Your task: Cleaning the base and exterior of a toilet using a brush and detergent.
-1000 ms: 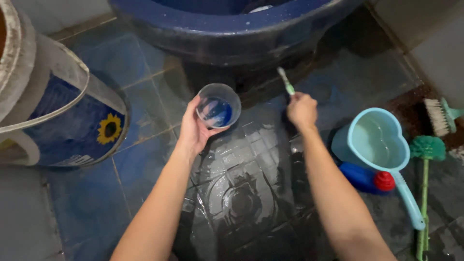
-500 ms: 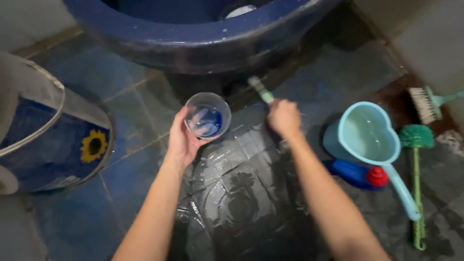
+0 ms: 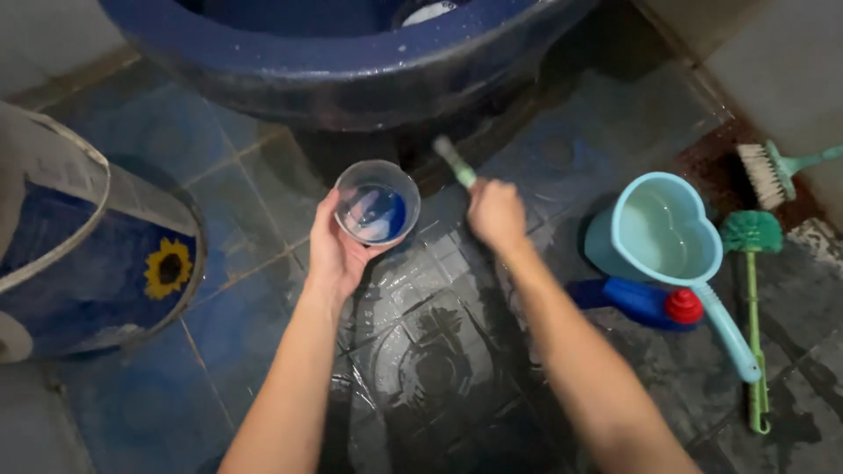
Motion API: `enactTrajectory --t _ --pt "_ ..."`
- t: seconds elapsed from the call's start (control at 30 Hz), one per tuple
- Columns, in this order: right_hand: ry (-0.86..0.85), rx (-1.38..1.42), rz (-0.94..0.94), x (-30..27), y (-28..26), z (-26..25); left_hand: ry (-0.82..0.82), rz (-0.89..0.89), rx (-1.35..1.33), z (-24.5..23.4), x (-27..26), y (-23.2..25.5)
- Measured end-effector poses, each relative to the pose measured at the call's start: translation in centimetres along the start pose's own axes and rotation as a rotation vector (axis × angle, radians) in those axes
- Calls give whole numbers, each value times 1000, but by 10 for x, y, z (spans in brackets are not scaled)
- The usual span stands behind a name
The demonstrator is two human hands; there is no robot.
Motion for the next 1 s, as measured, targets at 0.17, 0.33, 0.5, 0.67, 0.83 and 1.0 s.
enactTrajectory --t 0.17,0.33,0.5,0.67,0.83,1.0 --pt "48 104 94 16 18 -29 -50 15 7 -1 3 5" --pt "173 129 175 39 29 -35 -45 26 -42 -11 3 9" --pt "-5 104 146 -17 -42 -6 61 45 -98 -34 1 19" --pt "-18 105 145 -6 -64 3 91 92 -167 -38 3 22" --pt "28 164 125 -26 -68 48 77 118 -199 -24 9 13" --pt "46 288 206 -61 -75 28 81 163 -267 -16 9 -2"
Point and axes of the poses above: each hand's wrist, its own x-axis towards the middle knuckle, its own z-axis out of the palm, y = z × x, the point moved 6 cm from there along x, towards the middle knuckle, and after that the axes turned 13 degrees about x, right-handed, at the moved point
